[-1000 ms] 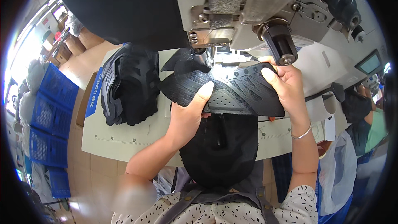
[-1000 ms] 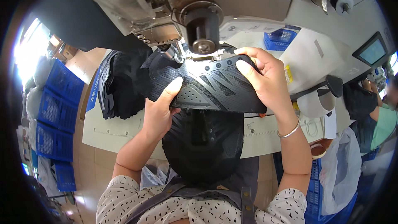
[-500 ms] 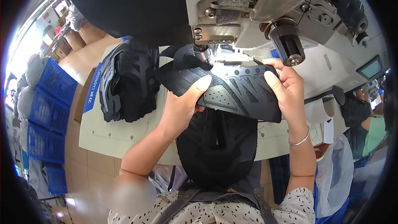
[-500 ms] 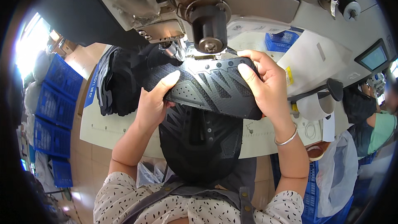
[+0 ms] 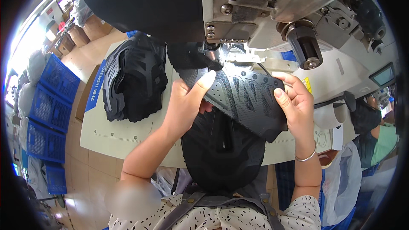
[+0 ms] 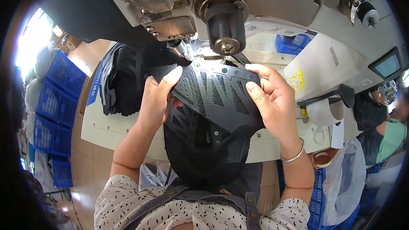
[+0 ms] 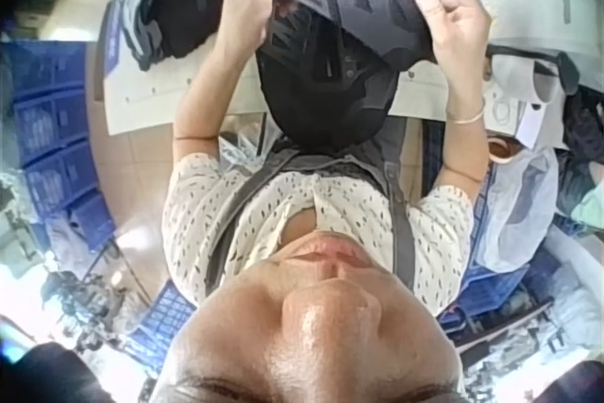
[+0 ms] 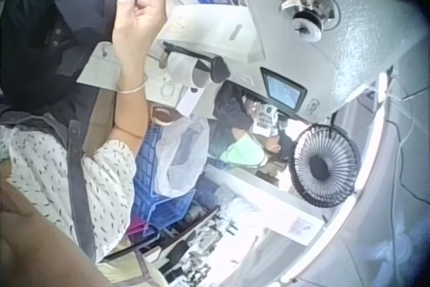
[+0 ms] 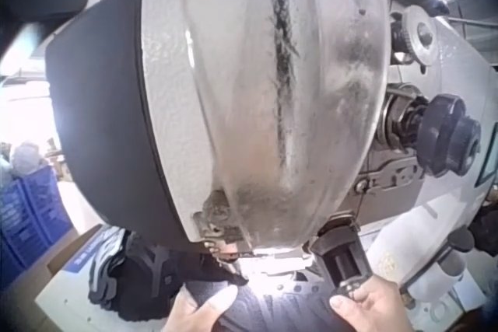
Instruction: Stitching pieces of a black shoe upper together using a sewing machine.
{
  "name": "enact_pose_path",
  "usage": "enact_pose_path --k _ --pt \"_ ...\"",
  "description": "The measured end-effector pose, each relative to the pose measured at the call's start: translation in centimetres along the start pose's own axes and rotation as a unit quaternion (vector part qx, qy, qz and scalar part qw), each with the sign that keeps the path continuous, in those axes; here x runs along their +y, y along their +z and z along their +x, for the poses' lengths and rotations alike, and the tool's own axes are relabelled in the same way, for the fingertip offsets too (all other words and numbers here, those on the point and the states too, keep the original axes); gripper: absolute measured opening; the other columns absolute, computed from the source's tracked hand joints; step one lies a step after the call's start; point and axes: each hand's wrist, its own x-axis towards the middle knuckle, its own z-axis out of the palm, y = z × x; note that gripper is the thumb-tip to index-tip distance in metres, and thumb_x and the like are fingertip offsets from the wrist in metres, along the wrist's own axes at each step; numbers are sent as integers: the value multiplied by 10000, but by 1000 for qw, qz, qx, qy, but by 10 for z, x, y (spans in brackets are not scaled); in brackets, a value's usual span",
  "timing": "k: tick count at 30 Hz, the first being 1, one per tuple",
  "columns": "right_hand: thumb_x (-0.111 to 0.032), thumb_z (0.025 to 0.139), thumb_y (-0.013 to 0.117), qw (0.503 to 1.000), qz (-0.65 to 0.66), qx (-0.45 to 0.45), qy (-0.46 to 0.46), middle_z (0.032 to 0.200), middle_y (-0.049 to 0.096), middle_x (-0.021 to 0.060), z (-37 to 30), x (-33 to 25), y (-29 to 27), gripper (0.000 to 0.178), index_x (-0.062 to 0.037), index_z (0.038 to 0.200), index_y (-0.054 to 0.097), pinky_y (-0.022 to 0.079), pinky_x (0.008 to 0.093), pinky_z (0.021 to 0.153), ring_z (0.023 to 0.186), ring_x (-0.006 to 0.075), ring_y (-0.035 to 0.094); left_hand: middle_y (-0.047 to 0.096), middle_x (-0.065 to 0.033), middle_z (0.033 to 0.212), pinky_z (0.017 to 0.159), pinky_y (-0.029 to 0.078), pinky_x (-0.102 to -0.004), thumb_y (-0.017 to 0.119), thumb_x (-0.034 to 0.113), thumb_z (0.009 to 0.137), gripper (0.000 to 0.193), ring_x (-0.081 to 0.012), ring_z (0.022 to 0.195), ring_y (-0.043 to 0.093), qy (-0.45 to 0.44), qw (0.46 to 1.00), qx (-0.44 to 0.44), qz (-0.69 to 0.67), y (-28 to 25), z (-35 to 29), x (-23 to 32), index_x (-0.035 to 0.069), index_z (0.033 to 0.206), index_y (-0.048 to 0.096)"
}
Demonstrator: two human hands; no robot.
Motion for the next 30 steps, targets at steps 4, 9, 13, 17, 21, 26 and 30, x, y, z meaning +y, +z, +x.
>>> enact_pose_path --k 4,9,13,17,21,26,30 --pt "-60 872 547 998 -39 -15 44 601 455 -57 -11 -3 -1 284 -11 1149 506 323 145 509 549 -2 385 586 -11 655 462 400 -182 521 258 888 282 -59 510 521 1 997 -63 39 7 -15 -1 9 781 600" --pt "-71 882 536 996 -5 -46 75 597 467 -36 -32 -4 12 346 -16 1212 448 387 162 495 516 29 462 591 16 770 569 423 -188 564 206 886 233 -36 661 506 -19 994 -106 -4 22 -45 -14 -23 907 601" --pt "-50 872 509 995 -22 -68 75 644 569 36 -47 -13 18 369 -2 1231 439 460 190 526 535 78 553 608 -26 895 712 454 -225 538 142 898 209 -60 795 530 4 993 -114 13 19 -67 -15 -46 980 581" --pt "-42 843 524 974 -163 60 -145 1001 552 138 -58 7 2 375 45 1199 443 456 244 742 889 147 564 623 -55 919 722 466 -231 526 159 906 237 -90 814 567 -66 992 -56 -92 -3 -75 -9 -56 990 580" --pt "-69 814 587 988 -101 105 -42 1229 428 164 -40 24 2 408 61 1175 445 361 295 929 1114 182 433 627 -71 916 710 478 -239 529 154 901 230 -111 794 585 -65 988 -25 -135 -14 -69 -6 -56 980 581" --pt "-49 825 576 996 61 51 37 1045 570 101 -55 21 0 362 56 1146 445 408 258 874 951 141 539 632 -68 865 682 486 -256 567 159 879 223 -116 766 585 -55 994 -21 -92 -18 -76 -5 -52 946 599" --pt "-88 863 551 988 123 78 54 960 587 108 -64 2 14 305 41 1117 442 520 254 630 763 133 588 611 -29 840 667 452 -230 573 163 880 231 -76 746 520 31 999 34 16 -16 -74 -4 -51 964 593"
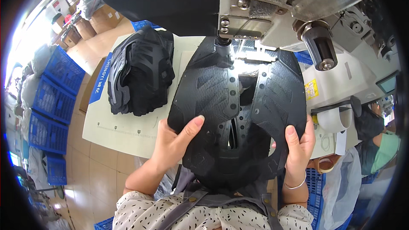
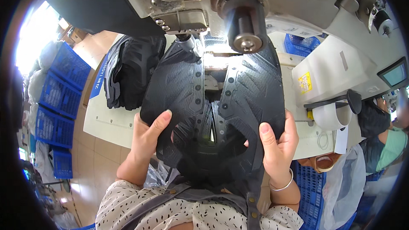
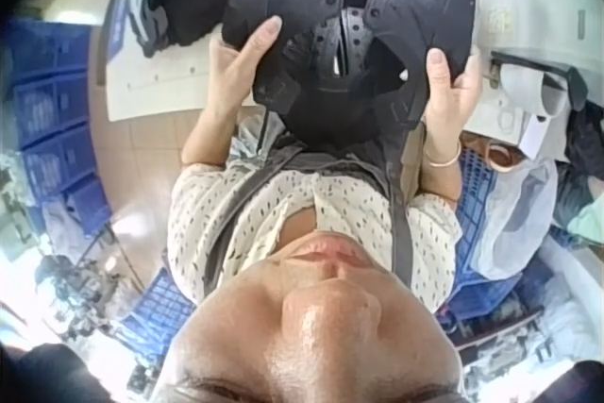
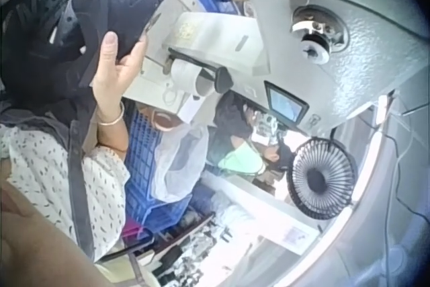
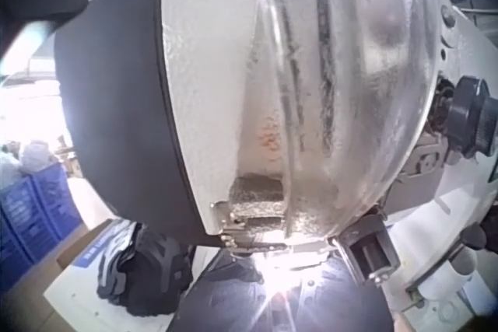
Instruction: Stitching pieces of a black shoe upper together using a sewing machine.
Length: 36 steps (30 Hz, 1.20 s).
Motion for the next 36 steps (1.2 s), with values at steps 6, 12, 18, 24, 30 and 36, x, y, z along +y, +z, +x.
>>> enact_pose_path --k 6,12,18,24,30,36 --pt "-116 889 522 998 -40 34 -31 906 594 99 18 5 5 273 22 1111 445 519 244 537 652 121 590 596 -39 702 473 403 -204 597 156 846 175 -81 530 525 35 999 35 -4 3 24 -1 -15 881 599" --pt "-122 899 504 998 -45 19 -46 884 601 88 39 4 8 256 19 1108 458 513 238 546 643 116 588 594 -19 681 474 397 -196 600 183 847 184 -68 524 517 32 999 22 33 -1 44 5 0 852 615" --pt "-131 888 518 997 -46 25 -54 869 588 38 57 6 10 289 -1 1143 474 492 212 542 650 70 552 591 -12 666 474 394 -192 616 207 841 202 -55 516 506 29 998 15 52 -6 64 7 6 815 625" --pt "-133 886 519 997 -47 27 -58 866 592 34 65 8 9 275 -11 1130 480 492 211 554 654 73 556 603 -20 714 492 416 -197 592 189 868 223 -49 579 526 34 999 -5 29 -11 75 8 -16 780 610" --pt "-134 875 523 997 -83 6 -8 840 584 52 101 1 14 163 -11 982 533 447 212 531 609 88 556 613 -63 777 470 422 -214 545 90 875 131 -85 519 527 68 991 11 -111 4 87 3 -17 950 562" --pt "-103 790 550 972 191 -102 95 893 619 86 219 81 -44 218 24 967 560 506 288 751 820 187 612 633 -78 813 507 432 -215 512 88 881 136 -81 564 490 161 958 200 -127 -26 116 13 20 989 561"
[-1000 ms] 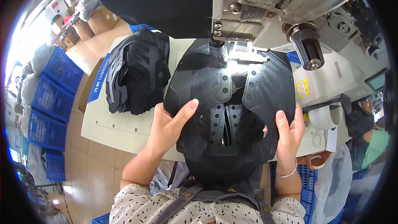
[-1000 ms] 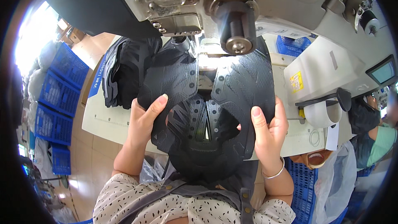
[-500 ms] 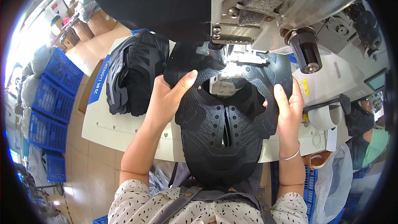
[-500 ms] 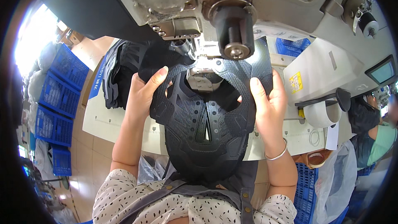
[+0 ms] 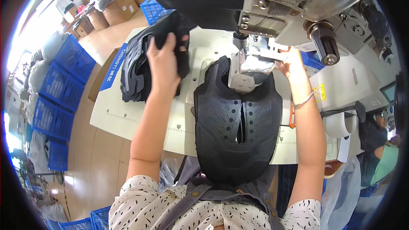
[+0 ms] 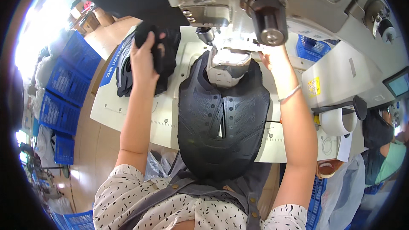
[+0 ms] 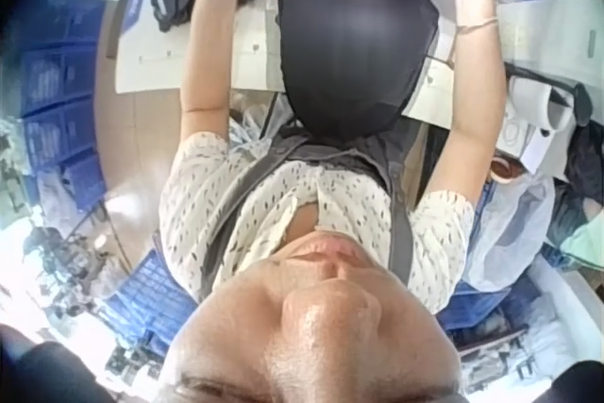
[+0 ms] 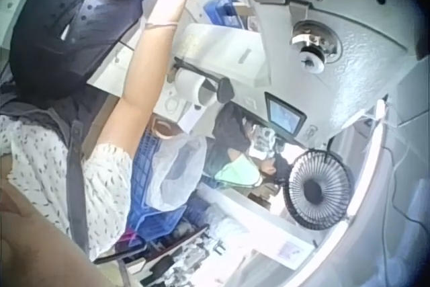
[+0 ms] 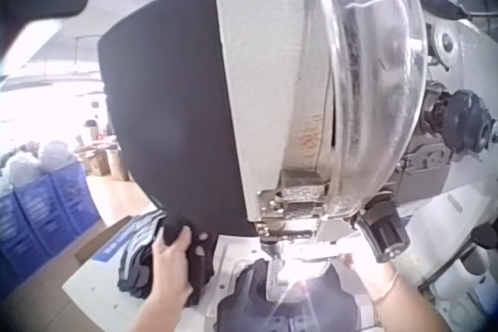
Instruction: Stitching pieces of a black shoe upper together using a sewing machine.
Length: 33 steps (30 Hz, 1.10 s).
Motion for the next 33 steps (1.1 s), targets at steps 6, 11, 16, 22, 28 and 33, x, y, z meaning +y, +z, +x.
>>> enact_pose_path --k 6,11,16,22,28,33 --pt "-6 847 515 945 -307 -13 -111 968 603 95 -55 13 48 194 29 1036 540 490 246 727 831 187 598 629 -121 835 530 444 -236 492 39 849 217 -137 642 581 -14 980 96 173 -146 27 35 -12 1056 537" --pt "-154 789 622 739 -663 35 -115 971 559 134 -146 -4 58 314 41 1028 564 459 313 767 884 250 571 595 -140 880 575 465 -273 529 92 835 364 -196 701 588 -125 898 118 404 -197 27 33 -16 1178 473" --pt "-160 746 669 768 -635 41 -71 938 557 130 -164 1 54 363 35 1034 566 452 321 771 872 255 561 552 -207 1051 809 440 -362 586 137 807 554 -302 934 547 228 594 181 750 -169 0 26 7 1301 371" --pt "-95 729 668 805 -589 60 -29 796 544 47 -146 5 35 316 28 1011 596 440 248 653 671 115 481 484 -174 1212 961 338 -398 716 282 705 684 -320 1129 448 239 749 -245 567 -63 -89 -6 -5 1254 425" --pt "-70 731 659 823 -562 72 -34 744 544 23 -139 6 33 206 22 914 630 422 226 571 612 85 478 423 -183 1288 1003 303 -372 747 415 641 912 -318 1197 393 55 757 -306 574 -46 -84 -14 4 1334 320" --pt "-64 735 655 754 -633 79 -160 747 549 35 -139 12 34 104 -1 813 627 436 247 577 617 136 521 449 -187 1252 981 323 -398 727 458 642 896 -337 1163 415 84 752 -310 576 -48 -86 -17 -18 1303 354"
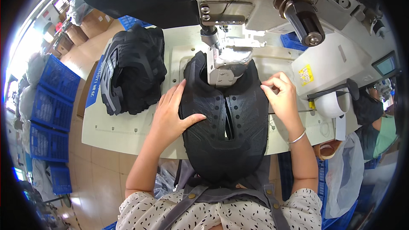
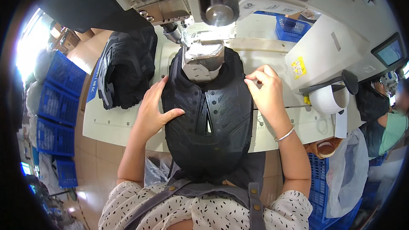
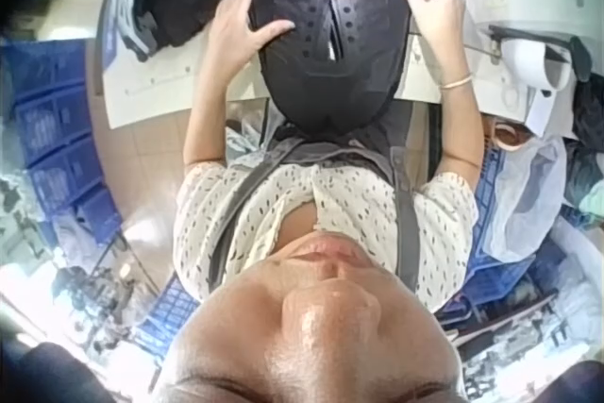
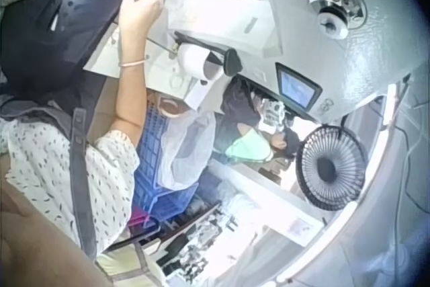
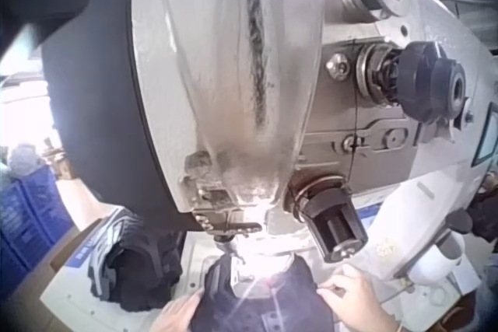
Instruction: Stitching pieces of a black shoe upper together using a sewing machine.
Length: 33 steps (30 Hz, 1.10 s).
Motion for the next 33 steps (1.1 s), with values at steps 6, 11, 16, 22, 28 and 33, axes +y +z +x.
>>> enact_pose_path --k 6,11,16,22,28,33 --pt "-13 800 573 934 -222 91 -265 743 549 39 -2 -17 -4 23 -15 801 549 400 246 533 607 109 513 449 -182 1262 983 319 -404 718 455 655 860 -334 1167 414 8 1000 12 7 3 0 0 -23 1285 380" --pt "-49 864 527 874 457 -3 164 907 603 58 -34 -64 -12 385 10 1210 368 419 185 720 788 67 534 457 -183 1243 994 305 -410 712 450 666 842 -337 1167 407 -2 1000 24 16 2 -5 0 -17 1285 382" --pt "-93 861 561 886 418 -109 167 925 623 77 -65 -68 -16 237 51 1050 545 461 256 763 857 121 575 589 -133 924 734 452 -324 691 422 721 523 -274 861 566 -112 988 99 28 -1 -22 15 -6 990 556" --pt "-124 876 528 771 607 -59 183 921 631 155 -44 -94 -18 269 80 1052 519 547 292 674 797 226 646 616 -89 906 719 471 -286 458 252 926 294 -136 849 577 -199 725 -170 -637 -10 -51 17 -15 992 562" --pt "-104 880 507 775 599 -12 204 944 625 152 -50 -97 -13 274 53 1104 495 546 303 707 825 227 641 507 -167 1227 939 404 -332 437 129 905 383 -197 1114 498 -104 680 -115 -716 -20 -19 60 -48 1242 402" --pt "-61 891 448 782 595 10 184 1040 590 177 -38 -87 -13 285 53 1152 434 521 340 798 908 237 615 533 -189 1187 911 438 -343 427 54 860 382 -232 1062 541 -81 669 -97 -732 -25 7 65 -78 1218 401"
